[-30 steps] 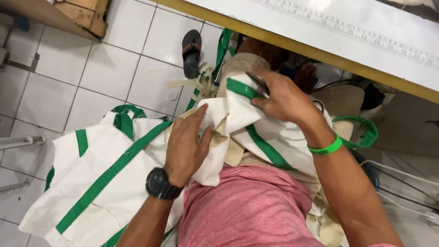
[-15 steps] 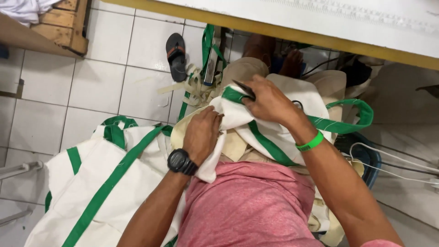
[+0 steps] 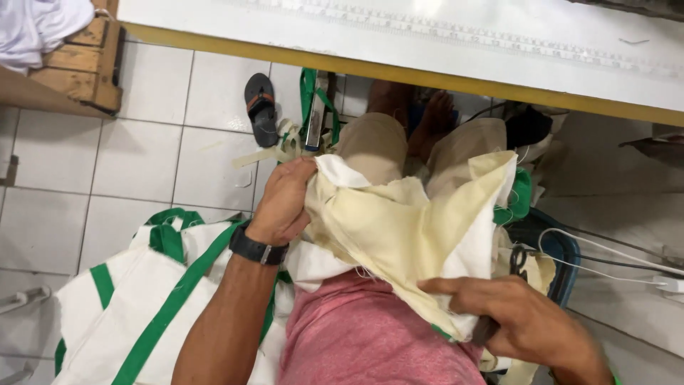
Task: Trimming loose and excess threads from the seams of fabric tote bags using scissors at a sewing workstation.
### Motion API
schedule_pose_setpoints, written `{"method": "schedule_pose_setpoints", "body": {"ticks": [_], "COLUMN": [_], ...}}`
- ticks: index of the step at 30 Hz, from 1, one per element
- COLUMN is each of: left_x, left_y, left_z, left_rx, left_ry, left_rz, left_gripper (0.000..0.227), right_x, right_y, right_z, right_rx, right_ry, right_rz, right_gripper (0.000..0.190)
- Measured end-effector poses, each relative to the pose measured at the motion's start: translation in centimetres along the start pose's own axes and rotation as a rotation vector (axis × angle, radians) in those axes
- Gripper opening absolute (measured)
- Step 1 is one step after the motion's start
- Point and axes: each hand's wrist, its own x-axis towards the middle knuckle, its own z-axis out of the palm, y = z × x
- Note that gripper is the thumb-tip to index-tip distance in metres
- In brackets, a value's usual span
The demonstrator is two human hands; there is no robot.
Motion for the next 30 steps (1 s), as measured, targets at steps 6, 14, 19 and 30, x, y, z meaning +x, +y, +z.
{"method": "schedule_pose_setpoints", "body": {"ticks": [6, 14, 19, 30], "left_x": [0.5, -2.8, -1.4, -1.3], "left_y": [-1.3, -2.8, -5.4, -3.7], "left_z": [-1.5, -0.7, -1.8, -1.6], "left_rx": [-0.336, 0.516, 0.905, -0.397], "left_ry": [-0.447, -0.048, -0.056, -0.324], "left_rz": [-0.051, 0.776, 0.975, -0.014], "left_gripper": [0.022, 0.055, 0.043, 0.033], "right_x": [-5.5, -4.7, -4.1, -3.1], "right_y": [3.3, 1.5, 2.0, 4.0], "right_z": [0.5, -2.0, -2.2, -0.9], "right_rx": [-0.085, -0.211, -0.220, -0.045], "right_ry": [0.397, 0.516, 0.436, 0.259], "right_rz": [0.113, 0.256, 0.245, 0.258], "right_gripper": [0.048, 0.038, 0.035, 0.042]}}
